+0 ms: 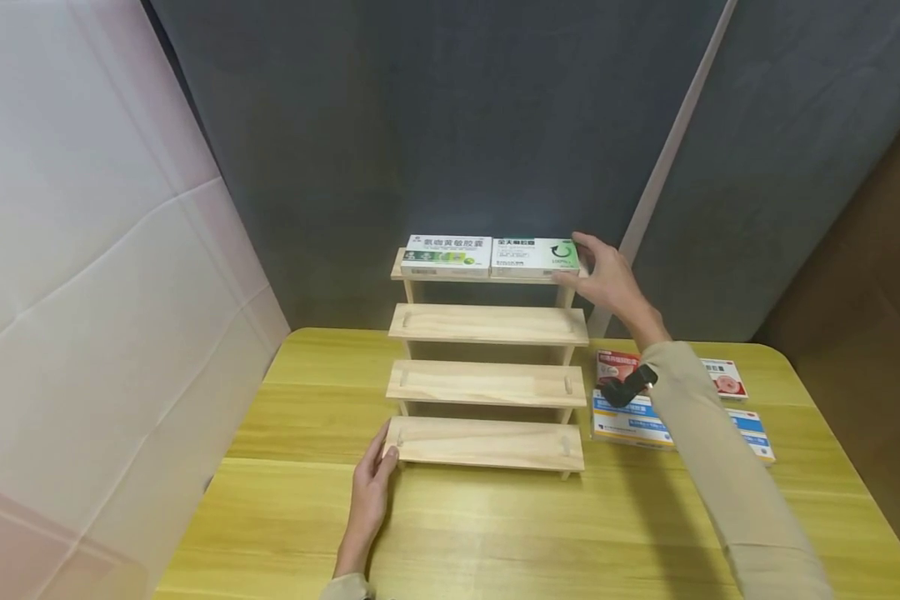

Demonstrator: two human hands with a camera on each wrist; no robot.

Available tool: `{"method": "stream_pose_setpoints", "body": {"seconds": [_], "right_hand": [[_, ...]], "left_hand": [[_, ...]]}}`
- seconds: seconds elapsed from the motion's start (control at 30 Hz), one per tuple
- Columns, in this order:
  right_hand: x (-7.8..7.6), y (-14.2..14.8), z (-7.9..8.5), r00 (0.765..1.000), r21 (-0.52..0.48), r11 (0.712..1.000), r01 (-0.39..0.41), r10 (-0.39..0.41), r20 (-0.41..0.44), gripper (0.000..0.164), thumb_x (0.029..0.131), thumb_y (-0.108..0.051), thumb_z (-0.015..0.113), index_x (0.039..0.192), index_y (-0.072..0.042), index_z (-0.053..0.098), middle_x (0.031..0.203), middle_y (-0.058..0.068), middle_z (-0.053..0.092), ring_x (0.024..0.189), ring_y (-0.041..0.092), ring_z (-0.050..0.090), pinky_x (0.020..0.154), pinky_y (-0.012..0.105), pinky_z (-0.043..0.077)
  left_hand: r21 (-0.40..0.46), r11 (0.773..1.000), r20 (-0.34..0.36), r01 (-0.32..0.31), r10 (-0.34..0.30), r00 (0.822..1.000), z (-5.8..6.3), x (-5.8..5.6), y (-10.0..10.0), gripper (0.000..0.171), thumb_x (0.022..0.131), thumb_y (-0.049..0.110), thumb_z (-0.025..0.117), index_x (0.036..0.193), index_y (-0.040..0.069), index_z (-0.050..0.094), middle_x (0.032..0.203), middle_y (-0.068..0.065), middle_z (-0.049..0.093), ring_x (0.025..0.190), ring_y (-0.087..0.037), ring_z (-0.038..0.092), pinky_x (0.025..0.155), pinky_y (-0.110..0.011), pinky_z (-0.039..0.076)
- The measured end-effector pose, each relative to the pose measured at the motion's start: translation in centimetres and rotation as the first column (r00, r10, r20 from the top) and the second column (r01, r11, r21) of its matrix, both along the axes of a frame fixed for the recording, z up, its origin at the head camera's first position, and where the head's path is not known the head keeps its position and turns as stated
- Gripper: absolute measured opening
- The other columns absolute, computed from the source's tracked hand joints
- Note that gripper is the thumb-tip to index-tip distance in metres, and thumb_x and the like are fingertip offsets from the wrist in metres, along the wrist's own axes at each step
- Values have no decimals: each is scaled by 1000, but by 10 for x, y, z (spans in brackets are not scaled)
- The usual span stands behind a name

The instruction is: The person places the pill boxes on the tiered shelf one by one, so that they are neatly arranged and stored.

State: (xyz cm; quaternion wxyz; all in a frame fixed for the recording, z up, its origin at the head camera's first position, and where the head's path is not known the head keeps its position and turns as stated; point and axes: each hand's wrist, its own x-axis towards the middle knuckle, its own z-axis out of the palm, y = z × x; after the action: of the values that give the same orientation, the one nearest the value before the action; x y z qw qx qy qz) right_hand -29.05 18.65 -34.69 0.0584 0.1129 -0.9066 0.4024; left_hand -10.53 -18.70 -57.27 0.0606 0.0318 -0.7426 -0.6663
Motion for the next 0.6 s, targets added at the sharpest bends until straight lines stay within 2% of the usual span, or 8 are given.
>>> {"method": "stream_pose_setpoints", "body": {"seconds": [0.33,0.6], "right_hand": [[12,16,-3,999,28,999,36,-36,-1,85,90,-32,76,156,1,33,161,24,35,146,45,36,119,61,33],[27,31,-7,997,22,997,72,-72,24,88,89,-37,77,157,-3,33,162,21,35,146,46,36,117,62,36]], "left_hand": [[-5,1000,-5,5,-5,1000,0,-2,2,49,109,17,46,155,5,39,158,-18,42,123,11,49,101,-5,41],[-31,1000,-3,0,-1,1000,1,-6,3,48,109,18,47,155,7,41,158,-17,42,124,9,49,102,-5,40]]}}
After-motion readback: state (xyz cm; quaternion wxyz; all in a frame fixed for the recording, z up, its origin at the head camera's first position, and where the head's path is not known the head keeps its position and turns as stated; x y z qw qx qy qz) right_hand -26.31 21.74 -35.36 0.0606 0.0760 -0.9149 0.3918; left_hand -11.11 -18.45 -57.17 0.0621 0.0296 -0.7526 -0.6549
